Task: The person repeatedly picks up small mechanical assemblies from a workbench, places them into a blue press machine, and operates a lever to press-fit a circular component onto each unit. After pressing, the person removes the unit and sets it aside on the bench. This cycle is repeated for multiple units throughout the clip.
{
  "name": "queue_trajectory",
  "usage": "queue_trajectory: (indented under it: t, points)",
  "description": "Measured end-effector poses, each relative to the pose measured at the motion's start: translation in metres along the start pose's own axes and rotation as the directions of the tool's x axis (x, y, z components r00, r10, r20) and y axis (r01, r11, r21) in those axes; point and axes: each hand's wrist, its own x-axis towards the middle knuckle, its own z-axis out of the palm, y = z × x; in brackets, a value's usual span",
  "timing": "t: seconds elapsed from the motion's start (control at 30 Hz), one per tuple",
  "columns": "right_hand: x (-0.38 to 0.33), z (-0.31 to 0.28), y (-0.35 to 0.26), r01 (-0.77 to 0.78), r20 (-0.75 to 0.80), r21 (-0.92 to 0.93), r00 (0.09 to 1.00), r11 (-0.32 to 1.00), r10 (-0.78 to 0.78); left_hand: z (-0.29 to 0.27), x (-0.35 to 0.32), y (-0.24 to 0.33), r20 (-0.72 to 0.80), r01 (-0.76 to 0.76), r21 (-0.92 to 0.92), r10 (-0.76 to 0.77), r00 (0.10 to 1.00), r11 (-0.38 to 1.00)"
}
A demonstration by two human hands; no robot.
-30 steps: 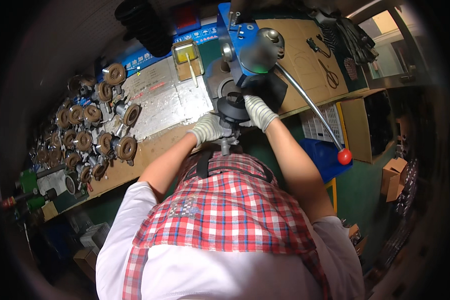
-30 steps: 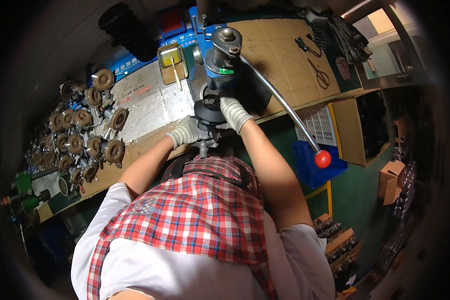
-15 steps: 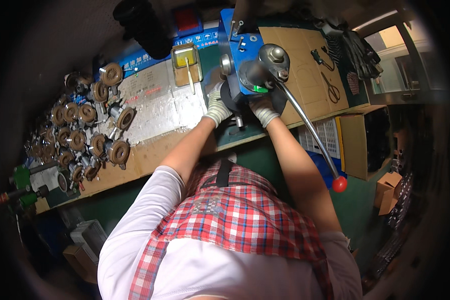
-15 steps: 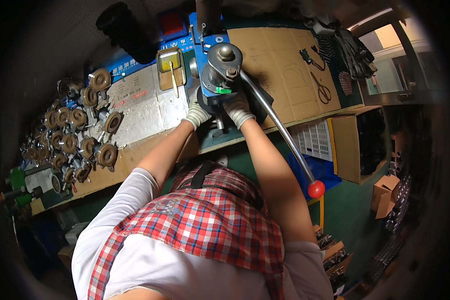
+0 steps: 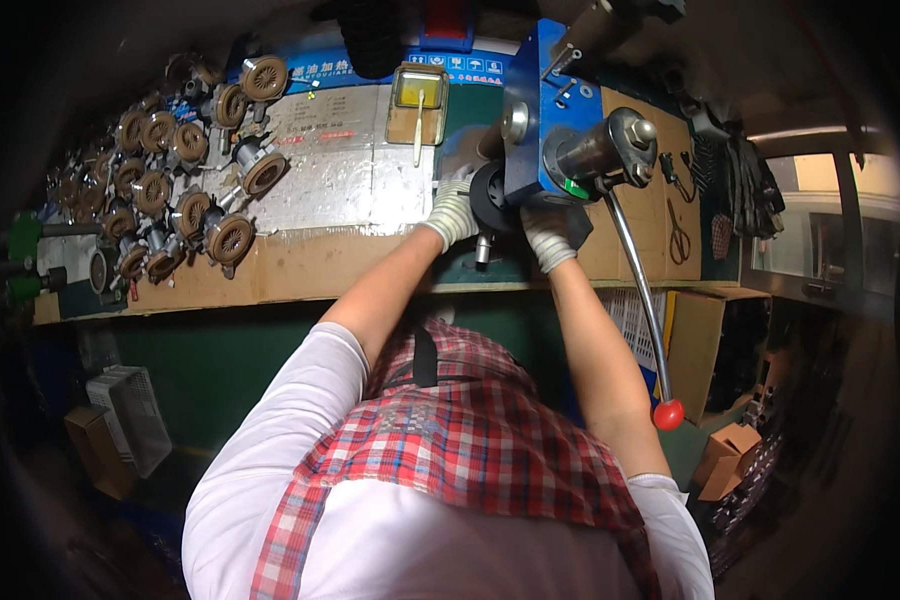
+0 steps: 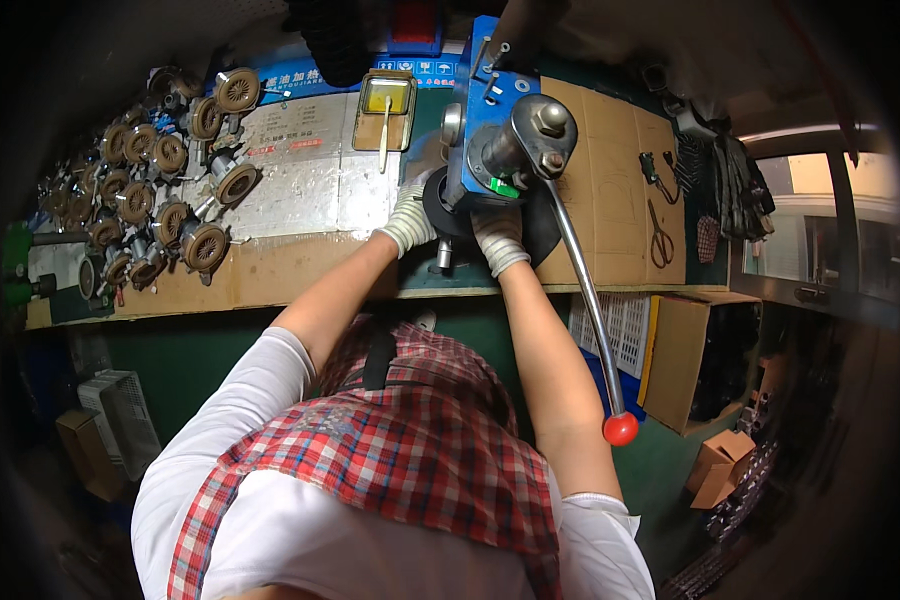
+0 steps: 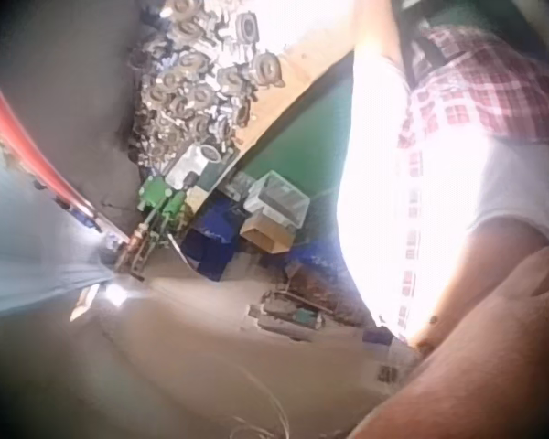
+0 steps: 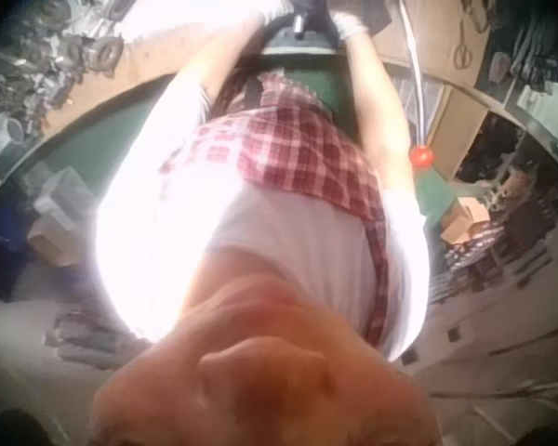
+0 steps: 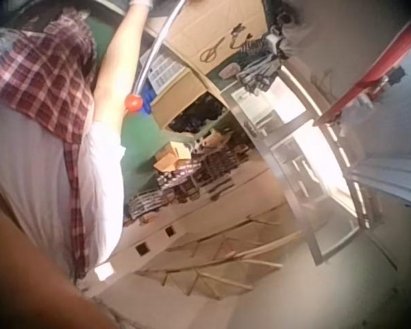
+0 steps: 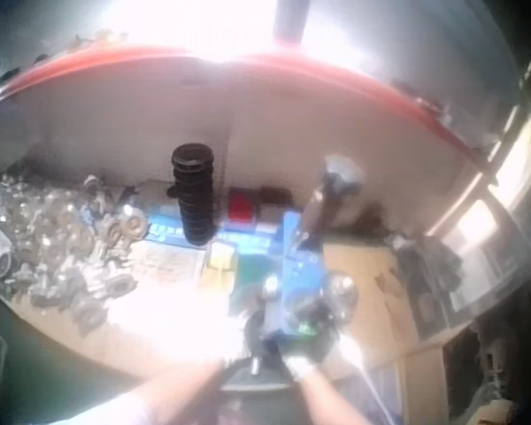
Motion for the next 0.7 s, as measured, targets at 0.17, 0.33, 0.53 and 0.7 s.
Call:
queue_trajectory:
  t: [0.17, 0.33, 0.53, 0.7]
  points:
    - [0.002, 0.005, 0.003, -0.179, -0.086, -0.116, 0.982, 0.977, 0.170, 0.020, 0.002, -0.020, 0.175, 0.069, 0.006, -0.069, 0.982, 0.998]
    - [0.005, -0.027, -0.063, -0.479, 0.407, 0.037, 0.809, 0.877, 0.425, -0.056, -0.009, 0.011, 0.338, 0.233, -0.040, -0.206, 0.918, 0.972]
    - [0.038, -0.005, -0.050, -0.670, 0.375, -0.145, 0.644, 0.728, 0.667, -0.076, 0.007, 0.051, 0.199, 0.105, -0.169, -0.070, 0.977, 0.980]
    - [0.032, 0.023, 0.064, -0.693, 0.725, 0.633, 0.687, -0.345, -0.052, -0.066, 0.016, 0.053, 0.153, 0.114, -0.058, -0.104, 0.983, 0.992]
